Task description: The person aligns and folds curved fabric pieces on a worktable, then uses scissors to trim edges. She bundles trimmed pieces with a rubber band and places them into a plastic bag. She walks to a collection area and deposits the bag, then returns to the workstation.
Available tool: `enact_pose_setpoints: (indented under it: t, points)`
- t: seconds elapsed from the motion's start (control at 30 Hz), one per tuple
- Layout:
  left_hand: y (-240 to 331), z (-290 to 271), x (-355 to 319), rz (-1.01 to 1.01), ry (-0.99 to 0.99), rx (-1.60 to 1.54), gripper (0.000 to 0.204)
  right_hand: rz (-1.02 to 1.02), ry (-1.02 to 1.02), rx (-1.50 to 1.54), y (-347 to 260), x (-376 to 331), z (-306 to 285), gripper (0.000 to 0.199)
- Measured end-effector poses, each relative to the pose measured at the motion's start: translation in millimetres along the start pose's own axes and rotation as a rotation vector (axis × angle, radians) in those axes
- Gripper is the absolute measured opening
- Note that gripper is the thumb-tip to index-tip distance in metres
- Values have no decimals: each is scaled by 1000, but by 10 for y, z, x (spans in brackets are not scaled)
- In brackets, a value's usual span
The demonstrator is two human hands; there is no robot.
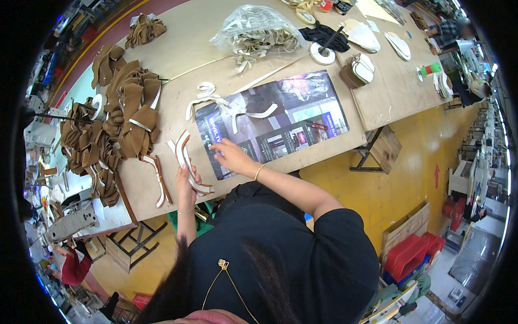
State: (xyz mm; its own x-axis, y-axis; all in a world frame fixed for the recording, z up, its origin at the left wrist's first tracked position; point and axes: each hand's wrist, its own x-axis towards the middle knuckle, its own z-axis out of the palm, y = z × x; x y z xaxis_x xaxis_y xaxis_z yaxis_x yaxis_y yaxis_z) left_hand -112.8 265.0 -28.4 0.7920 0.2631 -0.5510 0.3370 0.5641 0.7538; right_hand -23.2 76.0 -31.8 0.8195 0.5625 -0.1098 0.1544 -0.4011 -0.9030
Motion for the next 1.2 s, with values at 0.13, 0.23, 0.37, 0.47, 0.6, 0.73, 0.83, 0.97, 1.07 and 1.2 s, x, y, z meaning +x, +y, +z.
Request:
enact_pose_setpoints:
  t: [0.13,0.23,0.37,0.47,0.6,0.73,0.83,0.97,1.07,1.2]
  points:
    - [-148,-44,-153,-57,71,-84,26,28,-45,-309,824,-20,-442,27]
    - [-329,-9,-222,-86,146,-108,29,55,69,-474,1176,168,-707,29]
    - [-346,259,-251,-94,161,-113,31,-20,302,-664,1315,530,-846,29]
    - [-358,397,-245,-70,192,-171,30,126,14,-696,1347,721,-897,27]
    - [-451,378,-242,-72,200,-193,31,-52,-352,-459,1196,979,-813,18]
    - [-491,318,-306,-80,293,-212,31,-26,-265,-142,694,1491,-692,17]
    - [-476,227,-355,-111,375,-181,28,-167,36,-507,710,1984,-566,35]
    - [-460,64,-366,-123,401,-186,25,87,-15,-672,838,2303,-292,89]
    - [-345,51,-336,-124,410,-167,25,-62,-43,-701,1076,2385,-99,57]
    - [-231,-8,-68,-154,365,-73,32,-75,-23,-509,1294,2299,-334,25]
